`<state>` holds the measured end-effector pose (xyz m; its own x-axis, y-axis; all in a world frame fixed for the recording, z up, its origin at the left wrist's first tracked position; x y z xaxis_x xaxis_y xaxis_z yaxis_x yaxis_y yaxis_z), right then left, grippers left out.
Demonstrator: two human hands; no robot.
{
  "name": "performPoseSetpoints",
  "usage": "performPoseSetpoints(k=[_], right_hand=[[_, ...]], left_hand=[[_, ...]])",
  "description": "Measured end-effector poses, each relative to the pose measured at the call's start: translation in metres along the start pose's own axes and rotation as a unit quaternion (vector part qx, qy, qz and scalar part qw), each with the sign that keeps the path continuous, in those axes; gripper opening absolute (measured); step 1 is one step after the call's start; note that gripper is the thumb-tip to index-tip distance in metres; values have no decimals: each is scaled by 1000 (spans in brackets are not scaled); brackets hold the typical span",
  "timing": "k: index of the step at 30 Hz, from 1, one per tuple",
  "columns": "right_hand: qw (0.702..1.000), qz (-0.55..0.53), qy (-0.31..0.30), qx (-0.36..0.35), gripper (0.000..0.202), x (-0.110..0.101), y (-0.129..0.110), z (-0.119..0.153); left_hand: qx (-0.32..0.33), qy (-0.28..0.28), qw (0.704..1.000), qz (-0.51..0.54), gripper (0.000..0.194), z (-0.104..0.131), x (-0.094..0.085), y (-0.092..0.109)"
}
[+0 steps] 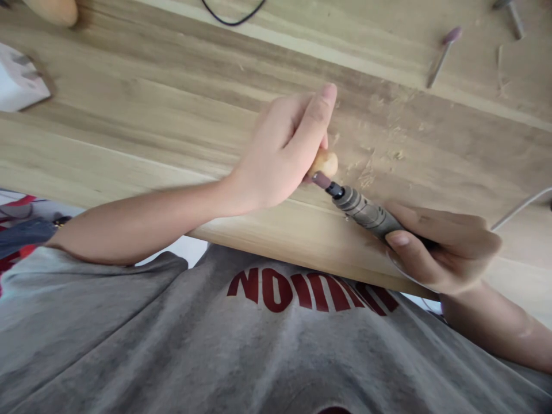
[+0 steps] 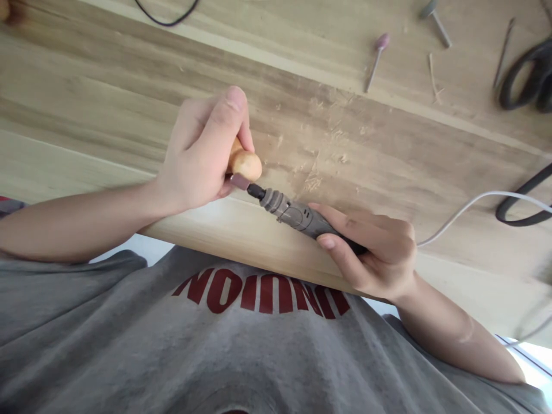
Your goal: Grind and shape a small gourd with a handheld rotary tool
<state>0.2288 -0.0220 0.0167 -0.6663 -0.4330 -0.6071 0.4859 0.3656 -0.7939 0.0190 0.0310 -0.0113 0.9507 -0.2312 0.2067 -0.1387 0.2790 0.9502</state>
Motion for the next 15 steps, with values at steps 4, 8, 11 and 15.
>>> performPoseSetpoints(k=[4,8,11,15], right_hand=[[1000,5,-27,6,19,1,1,0],[1000,19,8,14,21,0,0,2],[999,10,-15,28,23,2,0,1],[999,17,-19,33,27,1,1,0]], left_hand=[[26,3,1000,-16,49,0,0,2],[15,-2,1000,-21,47,1,0,4],[5,-6,1000,-23,48,1,1,4],[1,2,1000,-26,49,1,1,5]])
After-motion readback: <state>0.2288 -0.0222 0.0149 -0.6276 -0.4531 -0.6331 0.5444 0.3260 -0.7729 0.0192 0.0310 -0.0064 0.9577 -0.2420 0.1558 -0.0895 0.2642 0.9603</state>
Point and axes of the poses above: each hand's wrist, its own z-axis away from the middle knuckle, its own x-axis out of the palm, y = z × x, the point moved 4 cm from there along -z, towards the middle knuckle, and after that the axes turned 4 degrees about -y, right-handed, at the moved point
